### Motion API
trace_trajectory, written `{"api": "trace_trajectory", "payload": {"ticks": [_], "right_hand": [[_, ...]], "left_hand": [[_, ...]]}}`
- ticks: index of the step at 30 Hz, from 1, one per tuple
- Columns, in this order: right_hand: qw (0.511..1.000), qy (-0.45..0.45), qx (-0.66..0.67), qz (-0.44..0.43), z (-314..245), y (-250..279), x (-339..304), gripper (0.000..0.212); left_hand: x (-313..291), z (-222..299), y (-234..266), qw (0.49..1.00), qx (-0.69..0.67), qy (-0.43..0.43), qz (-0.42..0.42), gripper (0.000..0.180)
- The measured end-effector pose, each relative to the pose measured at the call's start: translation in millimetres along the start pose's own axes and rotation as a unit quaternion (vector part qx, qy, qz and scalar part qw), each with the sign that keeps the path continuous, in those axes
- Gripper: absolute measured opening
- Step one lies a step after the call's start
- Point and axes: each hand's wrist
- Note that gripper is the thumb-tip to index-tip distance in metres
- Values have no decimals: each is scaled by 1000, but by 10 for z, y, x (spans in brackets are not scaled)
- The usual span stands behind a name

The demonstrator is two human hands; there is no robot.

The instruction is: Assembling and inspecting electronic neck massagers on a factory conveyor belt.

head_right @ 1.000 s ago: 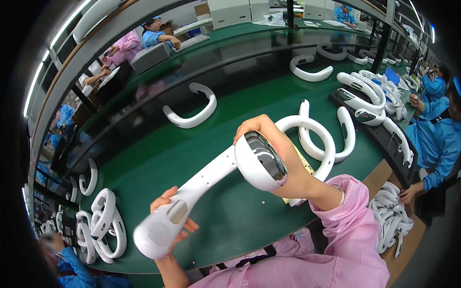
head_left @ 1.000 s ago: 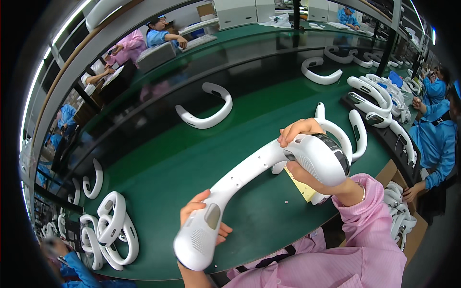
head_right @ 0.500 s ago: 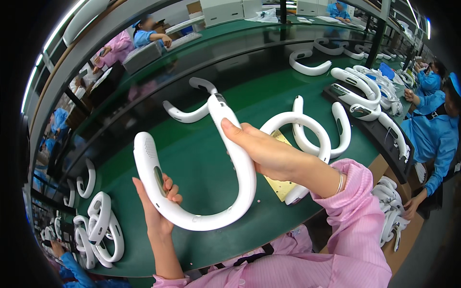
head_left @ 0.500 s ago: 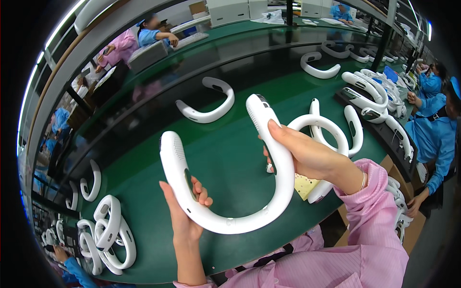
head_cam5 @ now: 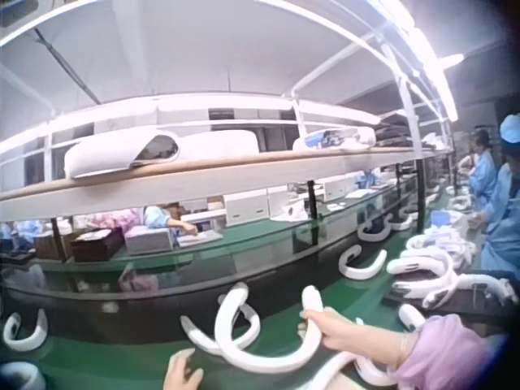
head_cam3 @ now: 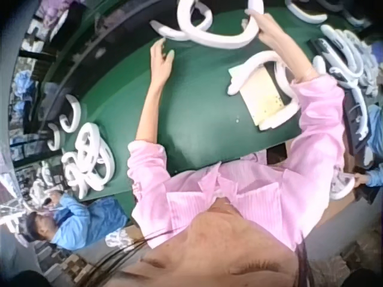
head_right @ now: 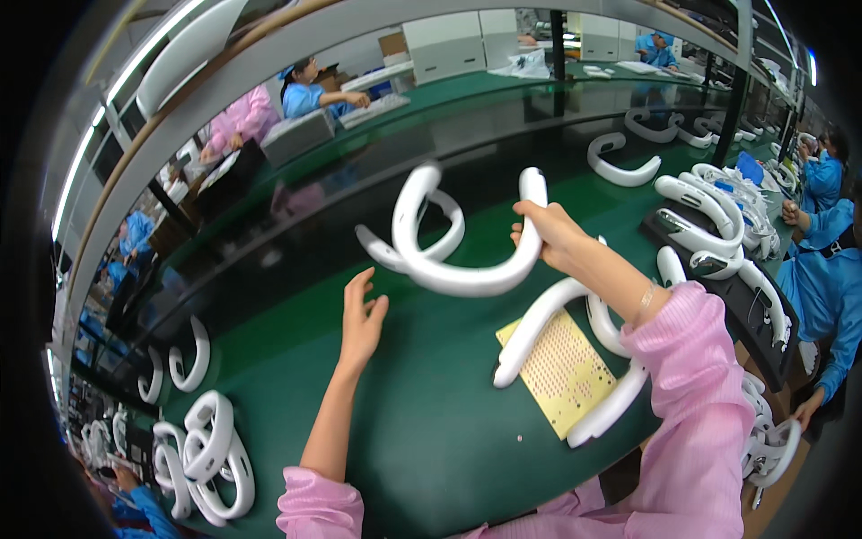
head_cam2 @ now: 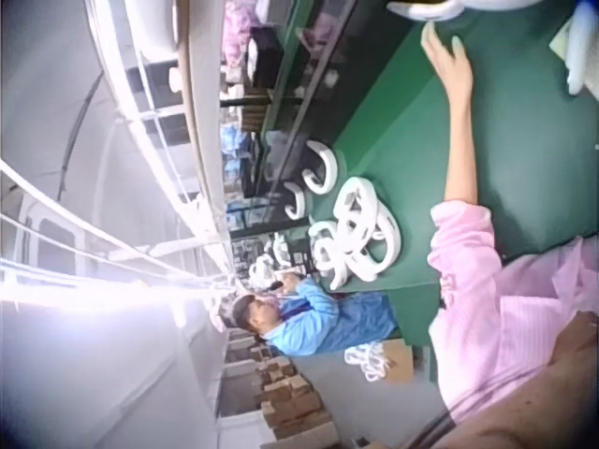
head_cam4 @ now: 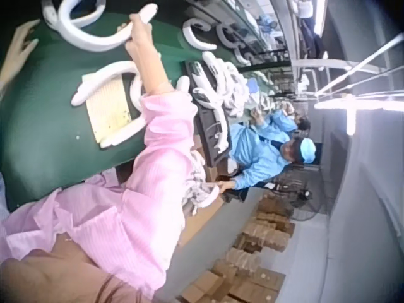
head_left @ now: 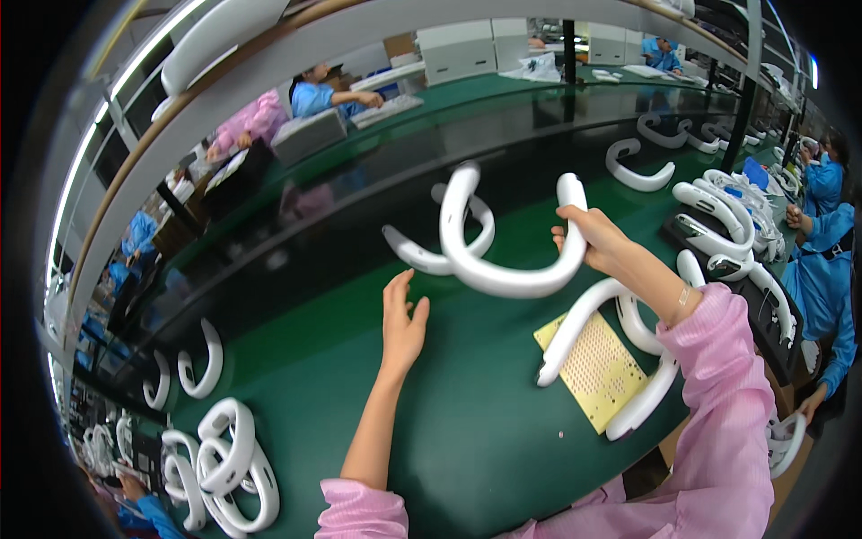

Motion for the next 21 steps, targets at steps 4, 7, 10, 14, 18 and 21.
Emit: {"api": "trace_trajectory", "payload": {"ticks": [4,7,10,14,18,21], "right_hand": [[996,-20,58,68,-169,236,843,46],[982,-171,-15,73,-135,387,1025,48],[924,-86,-372,16,-106,363,701,37],[886,147,-431,-85,-26,322,13,33],[864,236,-385,-224,291,-116,-815,79],[882,242,-292,-281,621,-268,-1338,80]], "left_hand": [[607,-461,-252,934,310,-142,-105,60],[851,-653,-344,890,397,-178,-138,45],[943,-576,-271,892,347,-241,-160,34],[761,176,-40,941,171,-261,-133,35],[-42,981,647,958,-279,-1,-62,55],[-540,1319,758,887,-459,40,15,57]]}}
Point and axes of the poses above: each hand's wrist, its own x-axis towards the middle knuckle, its own y-axis out of the back of the hand, z = x × y, and after that the axes turned 5 degrees about -y, right-handed
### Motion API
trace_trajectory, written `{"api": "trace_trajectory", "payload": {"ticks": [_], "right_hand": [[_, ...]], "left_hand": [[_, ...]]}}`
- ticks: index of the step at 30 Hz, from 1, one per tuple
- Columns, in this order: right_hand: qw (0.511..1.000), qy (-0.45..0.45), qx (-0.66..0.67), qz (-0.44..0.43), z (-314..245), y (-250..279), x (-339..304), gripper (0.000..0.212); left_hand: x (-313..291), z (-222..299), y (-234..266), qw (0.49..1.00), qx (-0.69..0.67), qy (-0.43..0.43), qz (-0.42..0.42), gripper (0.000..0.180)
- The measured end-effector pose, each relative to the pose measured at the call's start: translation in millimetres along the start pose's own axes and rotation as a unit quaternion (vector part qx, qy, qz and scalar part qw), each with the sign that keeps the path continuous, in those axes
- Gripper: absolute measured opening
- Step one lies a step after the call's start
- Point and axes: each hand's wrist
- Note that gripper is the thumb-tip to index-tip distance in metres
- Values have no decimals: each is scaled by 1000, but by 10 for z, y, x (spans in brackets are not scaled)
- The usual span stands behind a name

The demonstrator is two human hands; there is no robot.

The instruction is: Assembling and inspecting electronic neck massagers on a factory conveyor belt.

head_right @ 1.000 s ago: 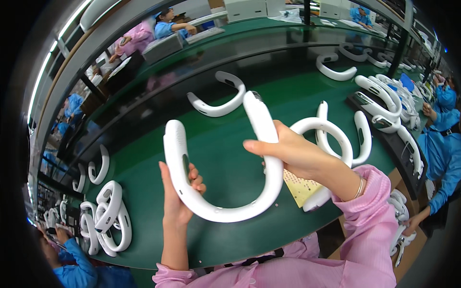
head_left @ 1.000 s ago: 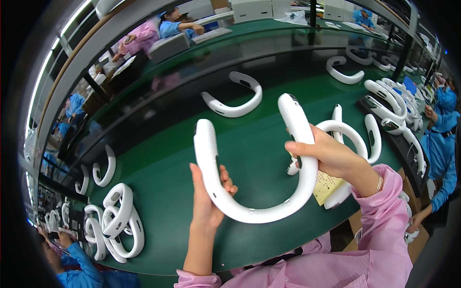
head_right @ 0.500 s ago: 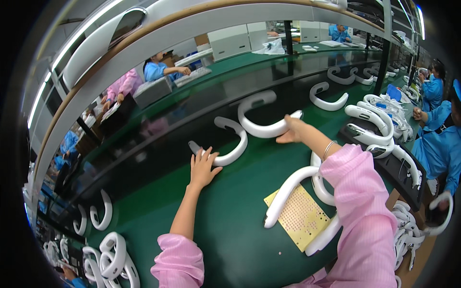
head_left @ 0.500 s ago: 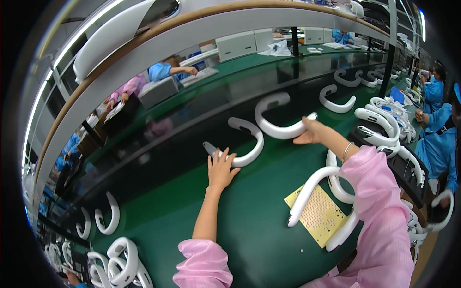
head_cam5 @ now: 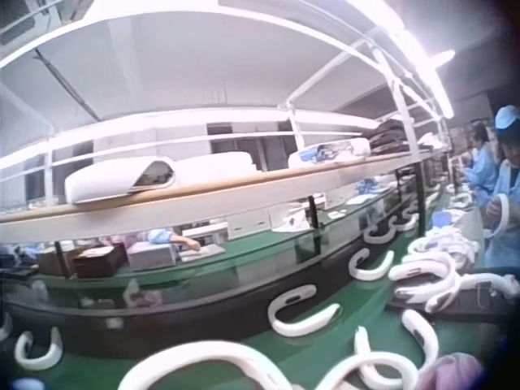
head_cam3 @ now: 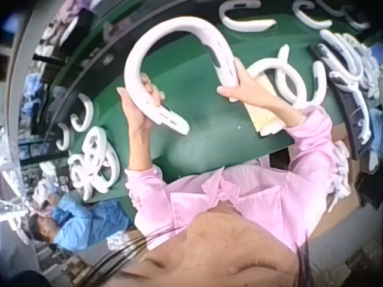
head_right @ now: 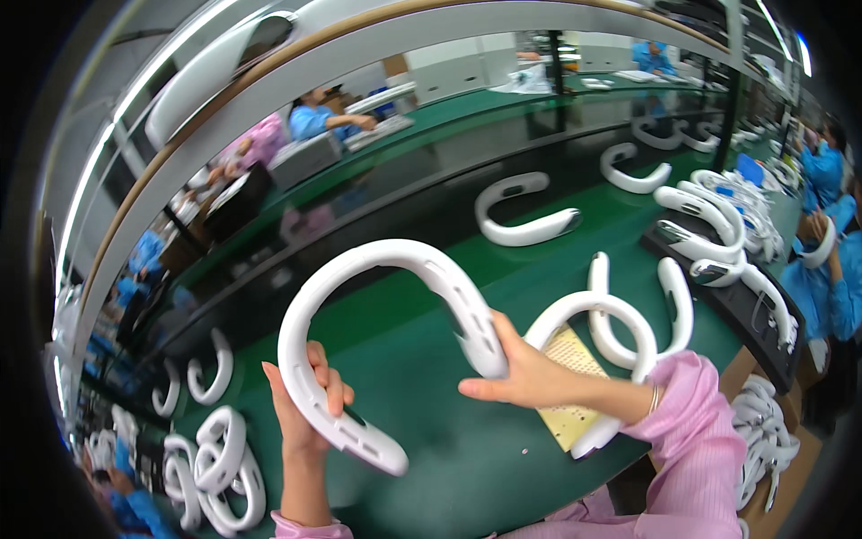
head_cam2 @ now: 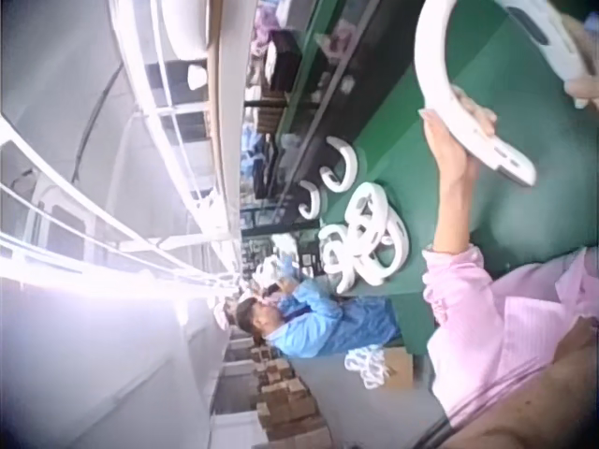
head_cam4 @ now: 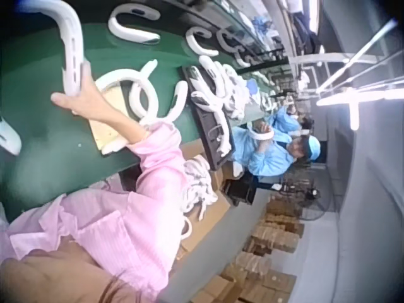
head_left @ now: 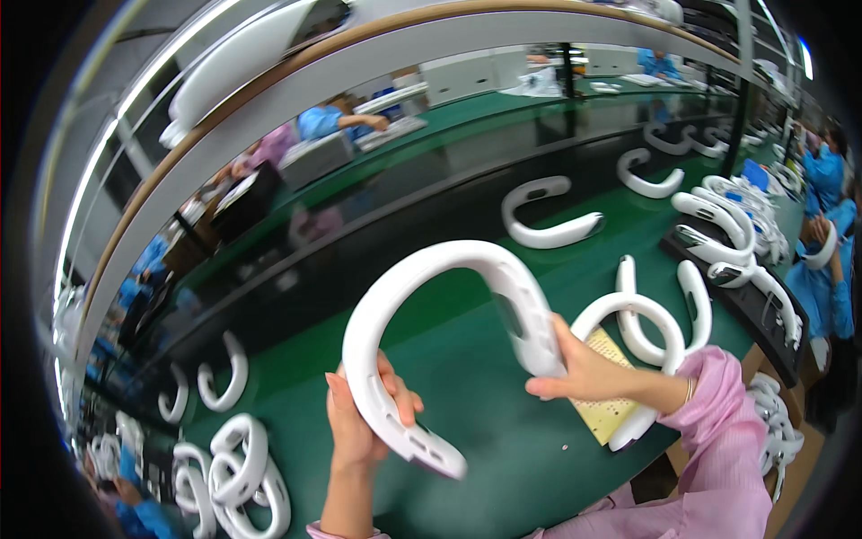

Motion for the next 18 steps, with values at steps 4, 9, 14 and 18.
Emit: {"api": "trace_trajectory", "payload": {"ticks": [4,9,14,18], "right_hand": [[925,-154,347,-4,-160,-418,-296,53],[881,-209,423,-10,-76,-790,-574,45],[894,-189,406,11,14,-848,-713,46],[908,-174,378,37,-29,-863,-754,43]], "left_hand": [[-689,256,-147,969,-227,44,87,48],[-1210,208,-92,967,-245,25,61,47],[-1386,15,-112,957,-276,-18,89,46],[-1336,48,-252,952,-250,8,174,46]]}}
Point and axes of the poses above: each hand's wrist, its own x-axis towards the middle knuckle, its own y-axis out of the back of the hand, z = x × y, and after that the axes turned 5 degrees about -y, right-handed
